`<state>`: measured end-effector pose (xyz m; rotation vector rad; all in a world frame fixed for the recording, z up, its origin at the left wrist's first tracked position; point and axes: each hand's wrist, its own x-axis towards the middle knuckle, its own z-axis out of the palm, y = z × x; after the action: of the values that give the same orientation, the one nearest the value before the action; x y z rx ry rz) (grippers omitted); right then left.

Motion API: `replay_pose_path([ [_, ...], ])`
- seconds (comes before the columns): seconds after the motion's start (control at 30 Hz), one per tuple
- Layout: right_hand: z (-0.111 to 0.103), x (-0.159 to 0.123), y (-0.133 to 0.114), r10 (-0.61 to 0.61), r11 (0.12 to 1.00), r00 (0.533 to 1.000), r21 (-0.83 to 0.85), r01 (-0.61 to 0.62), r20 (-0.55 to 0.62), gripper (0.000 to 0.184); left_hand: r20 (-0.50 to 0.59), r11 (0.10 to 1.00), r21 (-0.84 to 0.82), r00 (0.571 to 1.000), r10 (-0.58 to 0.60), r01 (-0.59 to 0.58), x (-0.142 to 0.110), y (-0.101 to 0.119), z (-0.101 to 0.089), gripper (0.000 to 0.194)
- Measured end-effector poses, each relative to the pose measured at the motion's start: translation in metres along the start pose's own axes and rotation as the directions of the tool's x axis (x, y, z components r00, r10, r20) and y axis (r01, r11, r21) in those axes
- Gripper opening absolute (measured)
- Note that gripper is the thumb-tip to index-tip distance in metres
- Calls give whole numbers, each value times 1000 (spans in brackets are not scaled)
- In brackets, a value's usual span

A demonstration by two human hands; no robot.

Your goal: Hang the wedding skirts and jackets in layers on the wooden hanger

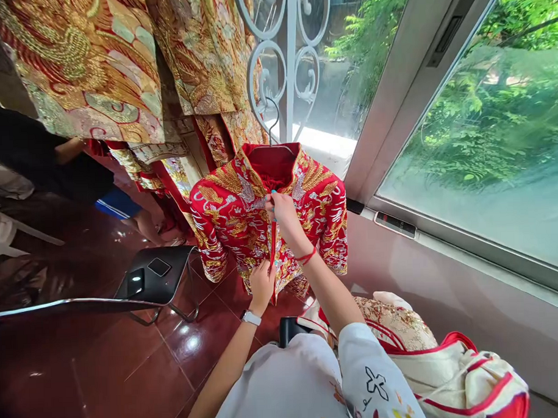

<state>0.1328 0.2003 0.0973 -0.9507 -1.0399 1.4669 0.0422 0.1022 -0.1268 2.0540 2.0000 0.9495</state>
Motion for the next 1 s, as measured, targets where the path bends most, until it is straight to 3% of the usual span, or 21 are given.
replay_pose_path([
  [0.13, 11, 9, -9, -95, 994, 995, -64, 92, -43, 30, -12, 999, -40, 1000, -29, 28, 4, -1, -2, 22],
  [0.2, 8, 7, -7, -148, 974, 989, -172, 147, 5, 34, 12, 996, -69, 999, -52, 52, 3, -2, -4, 21],
  [0.27, -8, 3, -6, -205, 919, 972, -320, 230, 111, 37, 84, 986, -145, 994, -69, 80, 2, -8, -11, 21],
  [0.33, -36, 1, -8, -321, 821, 939, -458, 340, 121, 38, 105, 957, -265, 990, -93, 118, 6, -19, -26, 24],
  [0.4, -76, 4, -15, -529, 693, 848, -592, 410, -31, 34, -26, 914, -379, 986, -163, 141, 20, -37, -51, 23],
  [0.43, -98, 9, -19, -636, 626, 760, -663, 410, -131, 31, -146, 897, -419, 965, -218, 139, 33, -47, -67, 20],
  [0.5, -138, 21, -23, -766, 526, 595, -770, 360, -245, 29, -391, 891, -444, 873, -290, 97, 66, -70, -101, 15],
  [0.53, -155, 29, -23, -779, 507, 574, -794, 337, -253, 33, -487, 895, -441, 820, -302, 68, 87, -82, -118, 18],
  [0.57, -169, 36, -22, -761, 515, 602, -790, 333, -243, 38, -549, 903, -428, 781, -299, 44, 108, -92, -134, 23],
  [0.6, -179, 43, -20, -717, 545, 662, -767, 339, -218, 44, -561, 902, -430, 776, -288, 24, 129, -102, -147, 29],
  [0.67, -190, 52, -13, -586, 649, 797, -673, 354, -146, 55, -462, 847, -532, 834, -301, 12, 167, -116, -165, 29],
  [0.73, -192, 56, -8, -485, 743, 868, -573, 345, -106, 63, -274, 746, -664, 909, -314, 58, 194, -123, -173, 30],
  [0.83, -190, 56, -4, -433, 822, 892, -463, 331, -131, 63, -116, 643, -759, 951, -288, 102, 211, -122, -170, 38],
  [0.93, -188, 59, -3, -426, 859, 888, -386, 337, -172, 59, -146, 600, -797, 942, -303, 69, 212, -114, -164, 39],
  [1.0, -188, 65, -3, -460, 857, 856, -372, 357, -238, 57, -192, 575, -817, 919, -345, 45, 212, -109, -162, 36],
])
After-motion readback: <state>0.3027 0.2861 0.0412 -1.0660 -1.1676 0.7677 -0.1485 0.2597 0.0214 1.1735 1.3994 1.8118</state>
